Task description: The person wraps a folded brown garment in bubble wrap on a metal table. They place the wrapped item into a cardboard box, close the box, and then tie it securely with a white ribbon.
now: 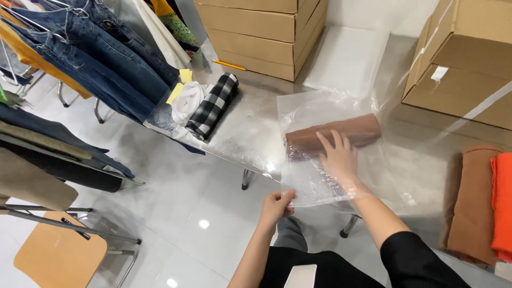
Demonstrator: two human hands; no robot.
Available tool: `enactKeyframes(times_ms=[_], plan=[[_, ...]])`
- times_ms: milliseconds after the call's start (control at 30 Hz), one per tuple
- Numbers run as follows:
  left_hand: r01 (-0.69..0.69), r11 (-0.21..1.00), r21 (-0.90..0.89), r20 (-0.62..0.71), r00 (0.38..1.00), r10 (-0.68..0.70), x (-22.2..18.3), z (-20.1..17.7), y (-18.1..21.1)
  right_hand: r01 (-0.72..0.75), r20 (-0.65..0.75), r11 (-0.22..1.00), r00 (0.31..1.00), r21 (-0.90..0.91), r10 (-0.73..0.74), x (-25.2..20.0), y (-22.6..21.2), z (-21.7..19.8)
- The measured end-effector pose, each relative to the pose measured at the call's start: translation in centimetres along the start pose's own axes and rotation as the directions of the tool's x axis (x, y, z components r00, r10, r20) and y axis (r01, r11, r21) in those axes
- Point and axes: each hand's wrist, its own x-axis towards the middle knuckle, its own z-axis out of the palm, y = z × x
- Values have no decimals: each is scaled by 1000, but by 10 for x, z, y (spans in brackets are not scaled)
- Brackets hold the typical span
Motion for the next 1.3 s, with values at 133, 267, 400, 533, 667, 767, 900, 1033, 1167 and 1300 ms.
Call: enactKeyframes(times_ms=[133, 267, 400, 533, 667, 767, 900, 1033, 1167, 1300], plan=[[-77, 962, 263, 10, 997, 77, 6, 0, 15, -1, -65, 1000, 998, 9, 1, -11, 8, 20], [-91, 973, 213, 29, 996, 87, 21, 18, 28, 43, -144, 999, 989, -8, -44, -4, 19, 37], [-171, 932, 318, -70, 977, 203, -8, 51, 57, 123, -156, 992, 980, -2, -122, -14, 25, 45], [-165, 962, 215, -76, 980, 185, 47, 49, 26, 62, -41, 996, 997, 61, -60, -11, 18, 33], [-134, 956, 260, -107, 980, 166, 22, 52, 44, 13, -65, 1000, 998, 0, -13, -5, 1, 42], [-143, 967, 210, -111, 979, 169, 34, 48, 32, 27, -263, 997, 964, -66, -44, 3, -11, 52], [-111, 978, 179, -86, 988, 128, 29, 46, 31, -2, -408, 981, 910, -192, -78, 46, -6, 93], [-98, 977, 187, -122, 985, 122, 11, 41, 56, -9, -261, 975, 964, -224, -51, 76, -6, 80], [-86, 988, 130, -91, 991, 98, 10, 36, 61, -43, -33, 995, 999, -92, 40, 104, -13, 50], [-8, 995, 103, -49, 999, 13, 17, 29, 50, 13, -120, 1000, 993, -11, -15, 129, -4, 56]])
